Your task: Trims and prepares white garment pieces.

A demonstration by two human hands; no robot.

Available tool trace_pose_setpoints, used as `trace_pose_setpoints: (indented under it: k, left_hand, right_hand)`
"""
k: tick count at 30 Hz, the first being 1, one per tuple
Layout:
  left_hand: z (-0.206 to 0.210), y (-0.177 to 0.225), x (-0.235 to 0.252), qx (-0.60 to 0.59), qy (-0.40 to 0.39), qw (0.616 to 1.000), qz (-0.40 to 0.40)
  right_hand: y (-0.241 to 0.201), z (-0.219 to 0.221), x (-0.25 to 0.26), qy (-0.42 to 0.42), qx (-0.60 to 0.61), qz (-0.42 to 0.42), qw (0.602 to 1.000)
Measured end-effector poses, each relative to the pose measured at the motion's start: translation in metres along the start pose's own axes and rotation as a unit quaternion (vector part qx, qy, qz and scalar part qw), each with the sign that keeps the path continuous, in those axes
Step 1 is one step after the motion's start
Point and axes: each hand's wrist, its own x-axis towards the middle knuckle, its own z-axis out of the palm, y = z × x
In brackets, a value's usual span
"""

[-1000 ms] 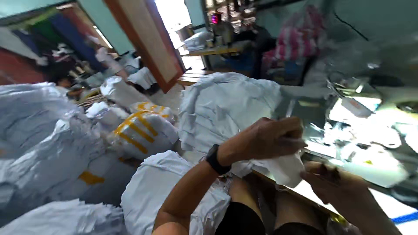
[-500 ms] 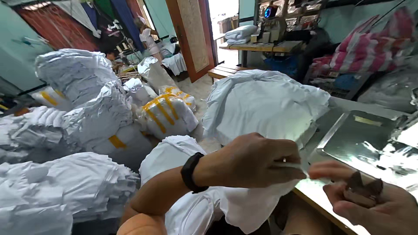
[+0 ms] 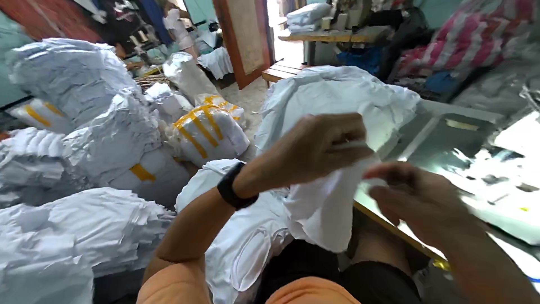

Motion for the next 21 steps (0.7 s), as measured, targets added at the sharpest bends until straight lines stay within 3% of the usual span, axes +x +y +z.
trace_pose_setpoints:
  k: [3,7,16,21]
  left_hand:
    - [-0.004,-0.02,0.01,0.011,0.014,0.999,-0.031]
    - [-0.011,-0.028,0.011,-0.007,0.03,0.998,-0.058]
    - [0.0,-0.024,0.018,-0.016,0.049,0.998,-0.037]
    - [0.005,-0.026,0.019,-0.008,0.07,0.998,-0.002]
  right_hand:
    - [0.011,0.012,0.007,-0.009,-0.005,0.07,0.997]
    - [0.009,0.007,0.006,0.019,0.016,0.093,0.995]
    - [0.01,0.027,0.004,0.195,-0.107,-0.09,0.971]
    - [0.0,0.036,-0.004,0.074,0.054,0.06,0.994]
